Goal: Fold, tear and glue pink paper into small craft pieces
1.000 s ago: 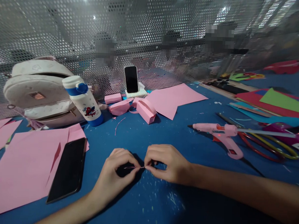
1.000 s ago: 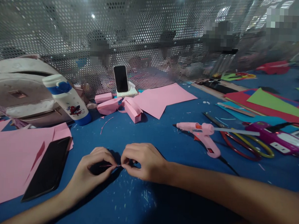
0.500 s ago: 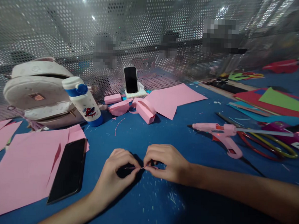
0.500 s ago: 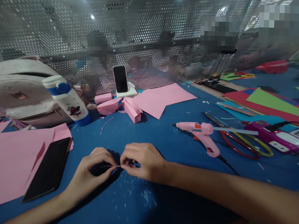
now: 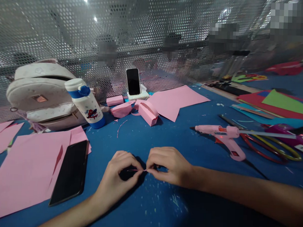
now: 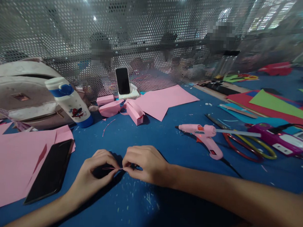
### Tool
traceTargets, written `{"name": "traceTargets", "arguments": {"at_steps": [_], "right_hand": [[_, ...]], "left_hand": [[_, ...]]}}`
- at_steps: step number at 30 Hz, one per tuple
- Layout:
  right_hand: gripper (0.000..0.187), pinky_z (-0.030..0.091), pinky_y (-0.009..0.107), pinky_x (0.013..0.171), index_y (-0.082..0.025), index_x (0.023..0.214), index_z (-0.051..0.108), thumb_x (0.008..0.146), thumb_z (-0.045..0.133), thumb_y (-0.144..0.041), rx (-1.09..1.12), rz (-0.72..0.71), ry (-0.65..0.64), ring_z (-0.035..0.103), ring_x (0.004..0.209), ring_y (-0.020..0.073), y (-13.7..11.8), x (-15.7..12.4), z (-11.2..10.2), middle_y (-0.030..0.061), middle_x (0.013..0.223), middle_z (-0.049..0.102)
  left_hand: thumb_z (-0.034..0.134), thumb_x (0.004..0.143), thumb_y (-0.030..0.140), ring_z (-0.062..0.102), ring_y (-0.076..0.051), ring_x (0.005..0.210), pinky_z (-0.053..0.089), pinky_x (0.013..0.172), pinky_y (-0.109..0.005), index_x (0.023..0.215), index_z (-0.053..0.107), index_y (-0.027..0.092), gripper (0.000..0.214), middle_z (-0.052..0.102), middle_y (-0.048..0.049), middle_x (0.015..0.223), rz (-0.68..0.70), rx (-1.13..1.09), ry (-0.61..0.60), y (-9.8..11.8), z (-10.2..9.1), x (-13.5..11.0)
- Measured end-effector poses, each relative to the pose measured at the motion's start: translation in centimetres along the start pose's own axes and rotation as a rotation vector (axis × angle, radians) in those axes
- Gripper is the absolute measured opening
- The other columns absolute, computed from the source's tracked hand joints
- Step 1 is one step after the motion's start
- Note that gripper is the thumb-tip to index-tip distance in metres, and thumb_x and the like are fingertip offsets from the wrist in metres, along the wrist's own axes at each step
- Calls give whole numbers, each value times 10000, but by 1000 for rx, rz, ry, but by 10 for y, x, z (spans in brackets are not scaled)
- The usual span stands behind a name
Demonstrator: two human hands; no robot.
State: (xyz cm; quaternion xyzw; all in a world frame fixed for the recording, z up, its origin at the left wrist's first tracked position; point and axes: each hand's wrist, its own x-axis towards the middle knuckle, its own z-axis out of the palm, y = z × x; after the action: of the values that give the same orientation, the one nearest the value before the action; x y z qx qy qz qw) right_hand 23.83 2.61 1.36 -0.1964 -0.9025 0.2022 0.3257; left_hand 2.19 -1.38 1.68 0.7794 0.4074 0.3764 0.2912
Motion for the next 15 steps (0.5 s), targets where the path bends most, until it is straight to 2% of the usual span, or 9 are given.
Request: {"name": "traceTargets", "arguments": {"at_steps": [15], "right_hand": [[113,394,241,656,-171,881,639,947,586,-245,-24,11,-64,545,702,125,1,0,-1,11,782,631]], "left_hand": [[689,870,136,618,-154,748,391,773,-314,795,682,209,105,689,27,753,19,4,-4,-1,1,1]]}}
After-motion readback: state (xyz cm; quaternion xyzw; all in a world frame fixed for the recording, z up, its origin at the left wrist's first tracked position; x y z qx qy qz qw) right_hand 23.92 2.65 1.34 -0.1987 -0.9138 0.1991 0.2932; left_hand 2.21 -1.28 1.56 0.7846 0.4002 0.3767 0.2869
